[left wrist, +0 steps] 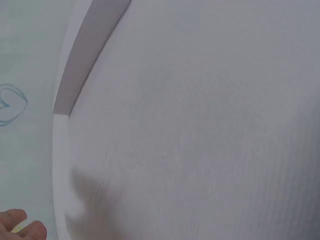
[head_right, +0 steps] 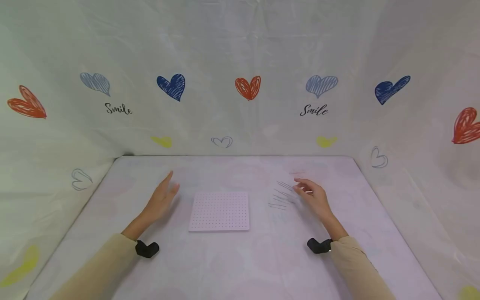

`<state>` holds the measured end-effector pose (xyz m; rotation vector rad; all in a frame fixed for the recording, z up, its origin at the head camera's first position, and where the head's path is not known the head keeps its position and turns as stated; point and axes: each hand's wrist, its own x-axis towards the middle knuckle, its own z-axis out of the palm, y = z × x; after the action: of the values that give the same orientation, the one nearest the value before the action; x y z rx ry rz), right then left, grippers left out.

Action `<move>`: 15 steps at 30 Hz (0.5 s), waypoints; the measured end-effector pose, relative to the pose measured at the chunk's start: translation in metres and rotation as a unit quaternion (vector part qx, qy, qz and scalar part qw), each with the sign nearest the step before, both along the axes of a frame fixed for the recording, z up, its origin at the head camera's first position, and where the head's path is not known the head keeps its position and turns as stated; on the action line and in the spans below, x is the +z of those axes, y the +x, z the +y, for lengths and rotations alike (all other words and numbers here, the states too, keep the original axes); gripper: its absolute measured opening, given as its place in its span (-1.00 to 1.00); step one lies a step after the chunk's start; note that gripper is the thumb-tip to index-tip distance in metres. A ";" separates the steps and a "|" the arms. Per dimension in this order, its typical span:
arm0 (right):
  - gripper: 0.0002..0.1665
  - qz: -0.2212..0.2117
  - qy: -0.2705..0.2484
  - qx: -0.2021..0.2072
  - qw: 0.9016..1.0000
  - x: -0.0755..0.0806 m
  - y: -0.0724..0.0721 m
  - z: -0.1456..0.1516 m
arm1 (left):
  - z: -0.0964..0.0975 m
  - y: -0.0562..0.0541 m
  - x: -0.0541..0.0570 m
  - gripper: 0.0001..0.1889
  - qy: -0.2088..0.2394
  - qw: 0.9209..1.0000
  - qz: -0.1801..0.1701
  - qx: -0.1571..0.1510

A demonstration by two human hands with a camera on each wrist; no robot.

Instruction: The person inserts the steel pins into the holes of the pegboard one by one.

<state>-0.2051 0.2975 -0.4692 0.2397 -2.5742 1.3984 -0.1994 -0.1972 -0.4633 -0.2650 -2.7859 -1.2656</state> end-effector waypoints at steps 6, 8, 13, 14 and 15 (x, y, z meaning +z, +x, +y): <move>-0.60 -0.033 -0.058 -0.004 0.998 -0.002 0.003 -0.006 | 0.011 0.002 -0.003 -0.24 0.027 0.999 -0.035 0.003; -0.60 -0.042 -0.068 -0.004 0.997 -0.003 0.005 -0.008 | 0.015 0.003 -0.005 -0.24 0.033 0.999 -0.040 0.003; -0.63 -0.055 -0.081 0.000 0.995 -0.004 0.008 -0.014 | 0.025 0.005 -0.007 -0.27 0.060 0.998 -0.033 -0.003; -0.64 -0.057 -0.081 0.000 0.995 -0.004 0.008 -0.015 | 0.026 0.005 -0.008 -0.28 0.067 0.997 -0.031 -0.004; -0.65 -0.057 -0.081 0.000 0.995 -0.004 0.009 -0.016 | 0.028 0.006 -0.009 -0.29 0.076 0.997 -0.030 -0.005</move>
<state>-0.1963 0.2813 -0.4733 0.1377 -2.5304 1.6566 -0.1938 -0.1693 -0.4719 -0.2350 -2.7199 -1.5022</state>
